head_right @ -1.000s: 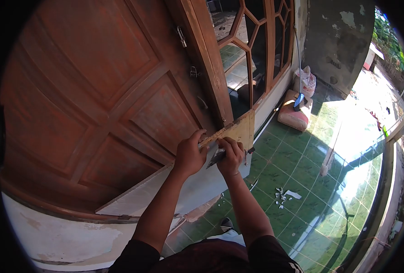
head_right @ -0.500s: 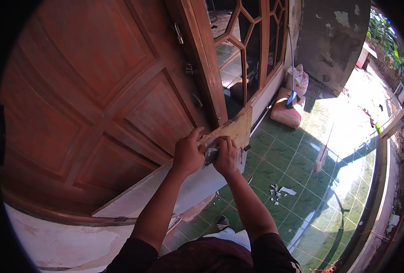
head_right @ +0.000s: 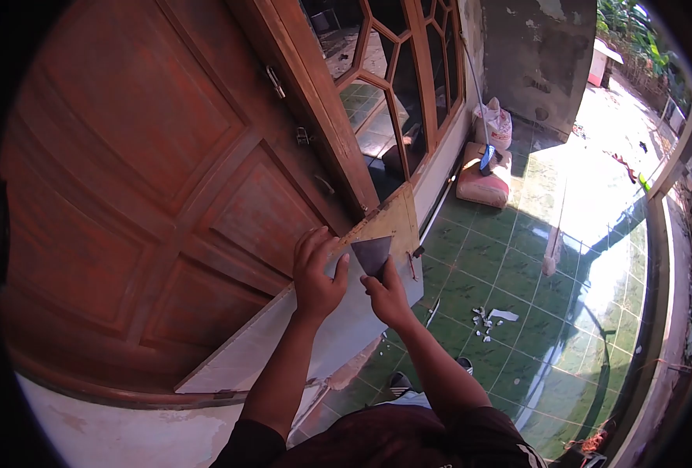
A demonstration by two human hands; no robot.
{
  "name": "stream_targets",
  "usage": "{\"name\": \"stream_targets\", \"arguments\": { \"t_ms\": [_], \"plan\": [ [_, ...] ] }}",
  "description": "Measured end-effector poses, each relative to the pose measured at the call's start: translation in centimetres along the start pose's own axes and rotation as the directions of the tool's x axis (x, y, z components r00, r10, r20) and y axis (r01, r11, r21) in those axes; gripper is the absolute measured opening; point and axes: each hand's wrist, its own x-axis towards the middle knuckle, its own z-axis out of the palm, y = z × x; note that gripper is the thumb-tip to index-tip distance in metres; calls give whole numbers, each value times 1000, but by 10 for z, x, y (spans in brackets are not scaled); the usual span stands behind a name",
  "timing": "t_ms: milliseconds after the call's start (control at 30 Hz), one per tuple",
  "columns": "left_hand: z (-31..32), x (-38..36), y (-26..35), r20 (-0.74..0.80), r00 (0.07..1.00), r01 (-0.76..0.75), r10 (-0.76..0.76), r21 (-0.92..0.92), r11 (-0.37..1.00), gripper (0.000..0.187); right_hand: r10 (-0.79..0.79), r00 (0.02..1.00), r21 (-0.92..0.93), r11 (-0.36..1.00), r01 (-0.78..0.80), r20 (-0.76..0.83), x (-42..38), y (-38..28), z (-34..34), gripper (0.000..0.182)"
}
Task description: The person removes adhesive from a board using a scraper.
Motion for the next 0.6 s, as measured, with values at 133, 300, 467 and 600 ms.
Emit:
{"name": "stream_targets", "arguments": {
  "t_ms": [133, 300, 467, 600],
  "plan": [
    [3, -5, -6, 96, 986, 150, -137, -143, 978, 31, -339, 910, -669, 622, 408, 240, -6, -5, -40, 32],
    [-22, 16, -1, 310, 884, 419, -349, -198, 886, 31, -103, 845, -629, 623, 466, 524, 5, -32, -88, 13],
    [-21, 10, -7, 192, 930, 327, -313, -42, 944, 34, -33, 915, -450, 863, 229, 403, 26, -11, -105, 17],
    [-17, -7, -10, -1, 978, 209, -211, 124, 970, 35, -133, 935, -562, 768, 307, 329, 75, 0, -152, 27]
  ]
}}
